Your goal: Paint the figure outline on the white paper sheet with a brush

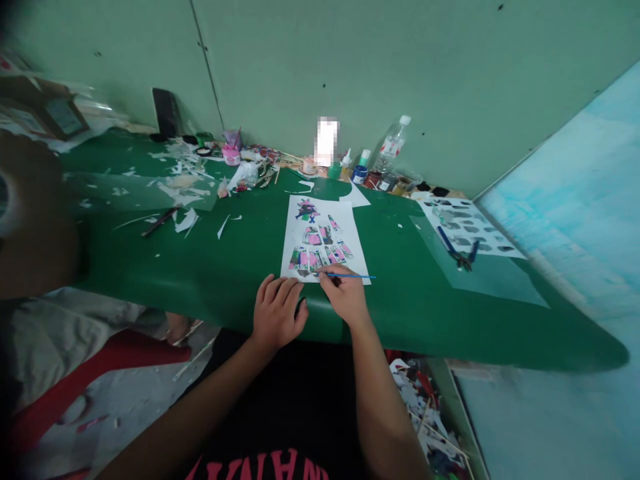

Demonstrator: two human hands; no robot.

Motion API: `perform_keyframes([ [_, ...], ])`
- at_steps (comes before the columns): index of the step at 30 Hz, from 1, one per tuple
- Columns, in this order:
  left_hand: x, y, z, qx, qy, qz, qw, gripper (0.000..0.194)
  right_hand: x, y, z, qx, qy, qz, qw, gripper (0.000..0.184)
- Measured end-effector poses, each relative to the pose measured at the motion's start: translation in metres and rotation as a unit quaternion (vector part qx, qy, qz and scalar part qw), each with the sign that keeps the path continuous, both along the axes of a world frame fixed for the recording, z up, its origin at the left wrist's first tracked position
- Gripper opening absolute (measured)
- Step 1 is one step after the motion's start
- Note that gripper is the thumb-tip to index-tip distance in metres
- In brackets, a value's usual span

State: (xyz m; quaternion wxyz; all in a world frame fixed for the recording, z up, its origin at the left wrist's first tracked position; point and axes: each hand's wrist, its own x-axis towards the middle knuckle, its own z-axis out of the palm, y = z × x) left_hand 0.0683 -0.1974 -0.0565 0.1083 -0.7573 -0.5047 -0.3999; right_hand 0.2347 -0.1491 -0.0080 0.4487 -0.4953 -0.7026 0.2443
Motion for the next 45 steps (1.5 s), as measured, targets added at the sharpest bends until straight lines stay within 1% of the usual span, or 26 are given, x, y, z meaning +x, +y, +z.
perform_keyframes([
  [5,0.000,0.000,0.001,0.004,0.001,-0.002,1.000,0.030,-0.002,0.001,0.003,-0.003,0.001,0.000,1.000,0.014],
  [8,0.000,0.000,0.001,0.002,-0.002,-0.004,1.000,0.030,-0.005,-0.002,0.003,0.025,0.022,0.006,0.999,0.013],
  [9,0.000,0.000,0.001,0.002,-0.004,-0.004,1.000,0.031,-0.005,-0.005,0.002,0.037,0.039,-0.002,0.999,0.013],
  [10,0.000,0.000,0.001,0.001,-0.006,-0.006,1.000,0.031,-0.003,-0.008,0.002,0.045,0.061,-0.020,0.997,0.013],
  [11,0.000,0.000,0.001,0.000,-0.008,-0.007,1.000,0.030,0.000,-0.012,0.001,0.050,0.086,-0.052,0.994,0.014],
  [13,-0.002,0.000,0.003,0.002,-0.010,-0.015,1.000,0.029,0.010,-0.020,-0.001,0.056,0.121,-0.133,0.982,0.020],
  [14,-0.002,-0.001,0.004,0.004,-0.013,-0.018,1.000,0.028,0.017,-0.024,-0.002,0.066,0.118,-0.165,0.977,0.023],
  [15,-0.003,-0.001,0.005,0.004,-0.014,-0.017,1.000,0.027,0.026,-0.027,-0.002,0.082,0.092,-0.184,0.975,0.025],
  [16,-0.005,-0.002,0.006,0.001,-0.015,-0.014,1.000,0.026,0.035,-0.029,-0.002,0.101,0.050,-0.184,0.976,0.025],
  [19,-0.010,-0.003,0.009,-0.010,-0.011,0.004,1.000,0.024,0.061,-0.028,0.000,0.171,-0.072,-0.152,0.971,0.026],
  [21,-0.012,-0.003,0.010,-0.013,-0.003,0.006,1.000,0.025,0.074,-0.021,0.002,0.195,-0.124,-0.138,0.963,0.029],
  [23,-0.015,-0.003,0.011,-0.012,0.004,0.010,1.000,0.025,0.085,-0.012,0.003,0.205,-0.161,-0.136,0.956,0.033],
  [27,-0.017,-0.002,0.012,-0.008,0.009,0.043,0.999,0.024,0.098,0.009,0.004,0.206,-0.221,-0.124,0.945,0.052],
  [30,-0.018,-0.001,0.011,0.000,0.016,0.054,0.998,0.024,0.102,0.022,0.001,0.189,-0.224,-0.097,0.951,0.065],
  [33,-0.018,0.001,0.010,0.009,0.019,0.053,0.998,0.023,0.101,0.031,0.000,0.160,-0.178,-0.052,0.970,0.072],
  [36,-0.019,0.000,0.009,0.021,0.015,0.051,0.998,0.024,0.095,0.040,0.007,0.140,-0.098,-0.020,0.985,0.063],
  [37,-0.019,0.000,0.009,0.024,0.012,0.051,0.998,0.024,0.093,0.044,0.011,0.137,-0.072,-0.023,0.988,0.058],
  [39,-0.019,-0.001,0.010,0.029,0.006,0.051,0.998,0.023,0.089,0.055,0.021,0.135,-0.033,-0.048,0.989,0.048],
  [42,-0.019,-0.002,0.011,0.032,-0.003,0.054,0.998,0.023,0.088,0.077,0.034,0.127,-0.026,-0.096,0.987,0.043],
  [45,-0.018,-0.001,0.010,0.037,-0.010,0.053,0.998,0.023,0.095,0.101,0.042,0.101,-0.037,-0.115,0.987,0.037],
])
